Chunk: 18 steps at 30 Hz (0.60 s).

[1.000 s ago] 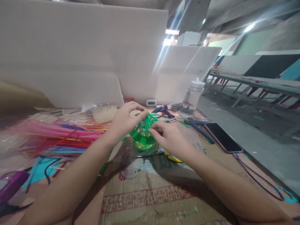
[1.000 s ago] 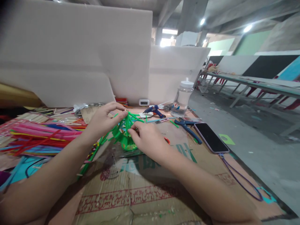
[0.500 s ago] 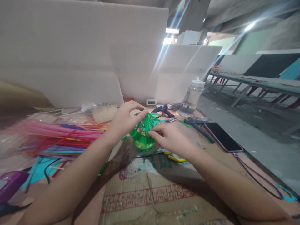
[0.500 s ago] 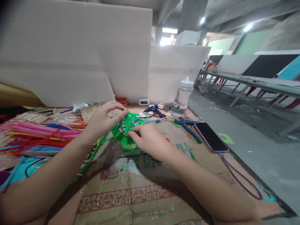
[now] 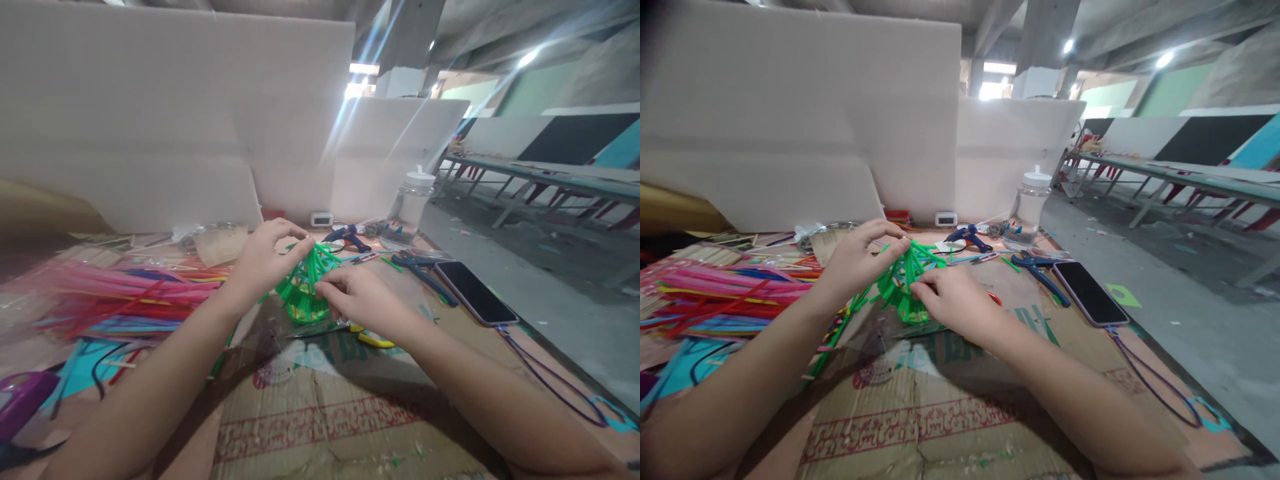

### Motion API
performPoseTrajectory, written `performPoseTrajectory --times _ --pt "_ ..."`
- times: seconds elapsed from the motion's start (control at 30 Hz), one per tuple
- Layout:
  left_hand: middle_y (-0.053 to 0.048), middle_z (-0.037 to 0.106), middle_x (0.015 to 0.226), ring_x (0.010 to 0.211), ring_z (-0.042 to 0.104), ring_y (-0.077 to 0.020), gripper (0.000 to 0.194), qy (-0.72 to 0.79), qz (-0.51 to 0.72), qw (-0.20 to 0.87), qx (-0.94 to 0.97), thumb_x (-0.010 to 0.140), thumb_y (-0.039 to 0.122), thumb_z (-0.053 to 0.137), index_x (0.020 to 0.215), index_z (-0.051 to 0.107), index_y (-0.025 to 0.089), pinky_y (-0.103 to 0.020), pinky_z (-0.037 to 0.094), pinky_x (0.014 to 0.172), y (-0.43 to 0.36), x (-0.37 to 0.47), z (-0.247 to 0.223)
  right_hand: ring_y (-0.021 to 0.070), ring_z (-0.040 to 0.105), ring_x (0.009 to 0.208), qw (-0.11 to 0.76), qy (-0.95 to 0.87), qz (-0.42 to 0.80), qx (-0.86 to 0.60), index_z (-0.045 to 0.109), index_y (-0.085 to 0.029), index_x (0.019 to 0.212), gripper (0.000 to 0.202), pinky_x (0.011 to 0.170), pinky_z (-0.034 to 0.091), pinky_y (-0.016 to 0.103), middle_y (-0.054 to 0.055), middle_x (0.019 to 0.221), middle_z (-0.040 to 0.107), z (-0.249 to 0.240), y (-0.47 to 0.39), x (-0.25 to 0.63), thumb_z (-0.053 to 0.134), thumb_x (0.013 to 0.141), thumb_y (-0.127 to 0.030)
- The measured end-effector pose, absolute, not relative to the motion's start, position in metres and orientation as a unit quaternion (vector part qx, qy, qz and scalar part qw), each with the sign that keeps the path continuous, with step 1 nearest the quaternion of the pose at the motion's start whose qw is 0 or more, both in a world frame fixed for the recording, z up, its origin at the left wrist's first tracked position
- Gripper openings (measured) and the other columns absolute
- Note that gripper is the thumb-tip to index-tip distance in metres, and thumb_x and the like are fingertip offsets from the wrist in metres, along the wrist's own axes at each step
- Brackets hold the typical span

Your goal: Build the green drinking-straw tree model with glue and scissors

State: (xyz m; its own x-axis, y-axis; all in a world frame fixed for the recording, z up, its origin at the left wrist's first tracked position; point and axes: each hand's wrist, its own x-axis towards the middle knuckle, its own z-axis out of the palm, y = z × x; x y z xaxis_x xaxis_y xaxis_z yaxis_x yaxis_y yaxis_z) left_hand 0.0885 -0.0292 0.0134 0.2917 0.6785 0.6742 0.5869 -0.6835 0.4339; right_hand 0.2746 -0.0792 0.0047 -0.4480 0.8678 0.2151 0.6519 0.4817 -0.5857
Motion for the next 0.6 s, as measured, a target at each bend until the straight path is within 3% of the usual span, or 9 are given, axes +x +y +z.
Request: performPoseTrajectory --times 0.3,0.6 --pt "-0.003 0.068 0.093 0.095 0.062 -0.0198 0.018 0.396 0.445 0.040 0.802 0.090 0.035 0.058 0.087 0.066 0.019 -0.033 0.045 0.089 -0.0286 0.0880 0.0125 0.0101 0.050 0.055 0.262 -0.820 0.223 -0.458 0.055 -0.018 0.063 0.034 0.056 0.029 0.025 -0.002 0.057 0.059 0.0058 -0.0798 0.2766 0.048 0.094 -0.028" --pt "-0.005 0.068 0.093 0.094 0.062 -0.0201 0.029 0.378 0.445 0.061 0.809 0.095 0.039 0.048 0.084 0.066 0.019 -0.034 0.045 0.088 -0.0294 0.0857 0.0138 0.0087 0.045 0.053 0.263 -0.826 0.202 -0.456 0.054 -0.017 0.060 0.034 0.056 0.027 0.025 -0.003 0.055 0.054 0.0083 -0.0812 0.2736 0.048 0.092 -0.020"
